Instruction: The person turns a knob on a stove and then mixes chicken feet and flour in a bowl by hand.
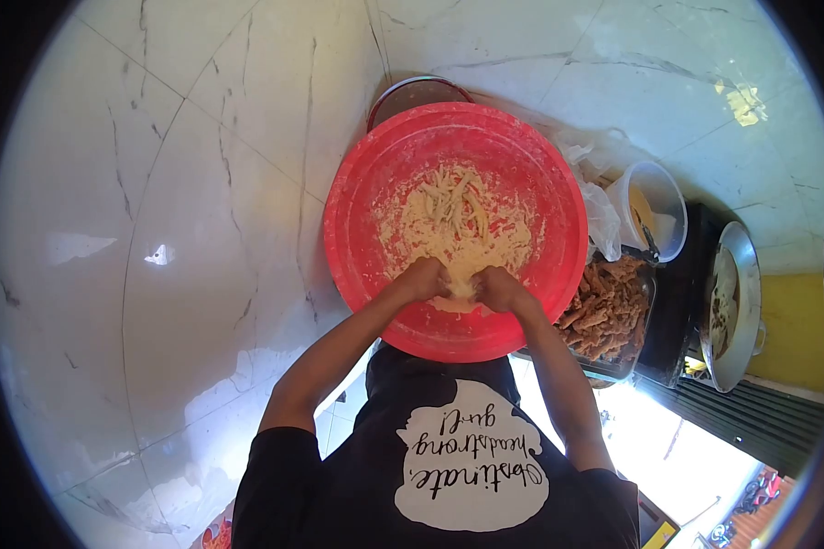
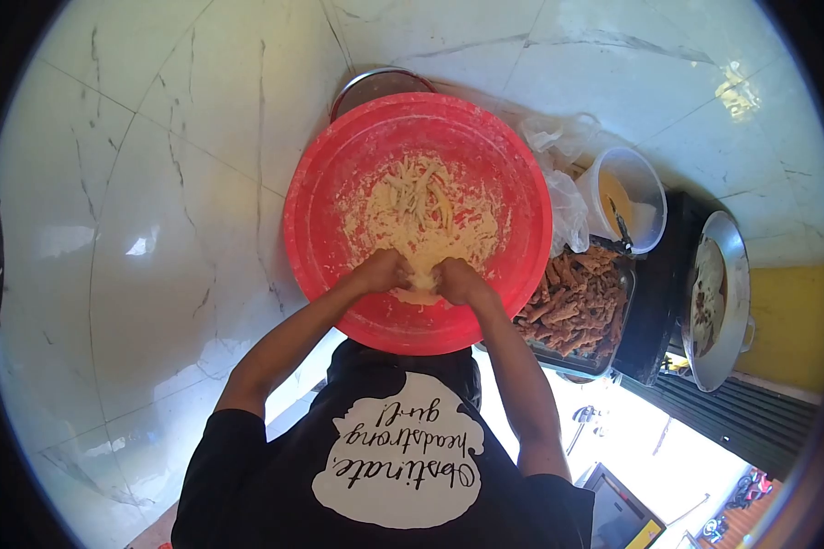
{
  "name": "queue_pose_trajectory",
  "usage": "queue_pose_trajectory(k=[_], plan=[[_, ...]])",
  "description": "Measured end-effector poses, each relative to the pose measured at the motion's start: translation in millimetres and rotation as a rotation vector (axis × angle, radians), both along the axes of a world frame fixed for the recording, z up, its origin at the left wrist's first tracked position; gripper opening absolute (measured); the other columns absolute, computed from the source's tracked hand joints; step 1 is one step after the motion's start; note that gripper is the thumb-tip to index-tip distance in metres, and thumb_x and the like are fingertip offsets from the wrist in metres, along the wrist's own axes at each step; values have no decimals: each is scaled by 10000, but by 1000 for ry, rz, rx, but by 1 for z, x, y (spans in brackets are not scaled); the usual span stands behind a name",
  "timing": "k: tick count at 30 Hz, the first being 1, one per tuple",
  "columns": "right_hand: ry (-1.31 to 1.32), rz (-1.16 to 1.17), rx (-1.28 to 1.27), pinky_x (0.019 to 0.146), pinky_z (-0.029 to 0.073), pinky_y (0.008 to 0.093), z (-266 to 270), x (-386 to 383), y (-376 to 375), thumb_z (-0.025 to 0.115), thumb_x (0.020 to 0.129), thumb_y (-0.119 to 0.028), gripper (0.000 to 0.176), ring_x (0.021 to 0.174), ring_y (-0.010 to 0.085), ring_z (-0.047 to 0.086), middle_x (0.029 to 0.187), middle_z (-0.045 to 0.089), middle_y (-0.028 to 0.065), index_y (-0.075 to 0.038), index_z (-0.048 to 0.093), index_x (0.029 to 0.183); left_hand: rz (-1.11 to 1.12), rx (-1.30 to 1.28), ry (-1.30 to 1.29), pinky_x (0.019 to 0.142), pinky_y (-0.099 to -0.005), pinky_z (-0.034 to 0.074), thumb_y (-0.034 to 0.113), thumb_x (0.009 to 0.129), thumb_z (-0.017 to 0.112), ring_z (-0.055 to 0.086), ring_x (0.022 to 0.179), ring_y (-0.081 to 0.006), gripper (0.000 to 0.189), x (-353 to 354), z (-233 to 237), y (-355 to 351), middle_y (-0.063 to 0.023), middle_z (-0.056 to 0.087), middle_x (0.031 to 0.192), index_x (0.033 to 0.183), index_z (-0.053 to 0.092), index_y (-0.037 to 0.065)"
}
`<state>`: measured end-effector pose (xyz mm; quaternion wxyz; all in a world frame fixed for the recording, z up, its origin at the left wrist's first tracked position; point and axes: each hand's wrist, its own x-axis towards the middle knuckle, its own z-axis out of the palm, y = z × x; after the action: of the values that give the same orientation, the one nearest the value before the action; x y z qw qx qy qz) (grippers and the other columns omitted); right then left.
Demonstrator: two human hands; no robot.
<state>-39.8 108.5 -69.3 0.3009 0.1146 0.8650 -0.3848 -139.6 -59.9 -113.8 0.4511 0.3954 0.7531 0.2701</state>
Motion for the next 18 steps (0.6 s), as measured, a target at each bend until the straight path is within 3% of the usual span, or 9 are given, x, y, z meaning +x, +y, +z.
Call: queue_pose_trajectory(k=[2,4,6,8,9,11,12,14,18], plan=[[0,-75,30,712,467,344,-4,0,1,647,675,-60,279,813,296,600,853,620,171,-12,606,946,283,34,197,659,-345,480,143,605,711,606,706,-271,195,6,-9,-2,-175,617,720,696,613,2],[193,-56,182,765,455,362,-12,1,1,606,682,-29,297,879,320,576,931,595,204,9,578,975,164,-41,219,660,-356,476,139,610,702,599,725,-291,195,11,-15,-4,-179,617,748,715,610,4],[218,-11,247,787,448,368,-14,0,1,601,677,-22,326,905,328,564,953,584,213,9,567,1000,49,-115,244,662,-367,472,136,615,693,591,743,-311,196,12,-20,-2,-182,616,777,734,606,7],[238,32,311,808,440,374,-12,1,-3,597,673,-15,355,930,335,552,976,573,222,10,555,1025,-258,17,23,666,-369,469,109,622,657,593,761,-322,194,17,-27,6,-188,607,771,756,584,-11],[195,84,290,811,441,373,-10,1,-4,606,668,-21,355,931,332,553,960,579,214,4,562,1019,-258,18,23,666,-369,469,109,622,657,593,761,-322,194,17,-23,6,-188,607,771,756,584,-11],[151,132,269,814,442,371,-7,0,-8,616,664,-27,354,932,328,554,944,585,207,-2,568,1014,-55,131,-420,668,-372,466,87,618,617,589,766,-330,175,16,-14,8,-187,595,755,750,563,-16],[104,158,251,823,443,375,-6,0,-9,582,674,-21,340,946,329,549,954,584,203,-15,574,1014,-60,131,-422,668,-372,466,87,618,617,589,766,-330,175,15,-13,8,-187,595,755,750,563,-16],[55,187,230,831,445,379,-8,2,-11,548,685,-15,332,961,330,544,963,582,199,-28,581,1015,223,205,139,673,-365,466,96,605,619,591,752,-315,206,12,-13,7,-172,607,771,790,600,9],[-59,278,151,811,457,358,-12,1,-13,621,638,-104,399,947,305,564,973,597,183,-37,588,1030,-42,239,207,682,-355,467,151,589,655,601,770,-295,324,10,-23,4,-160,622,822,894,633,46]])
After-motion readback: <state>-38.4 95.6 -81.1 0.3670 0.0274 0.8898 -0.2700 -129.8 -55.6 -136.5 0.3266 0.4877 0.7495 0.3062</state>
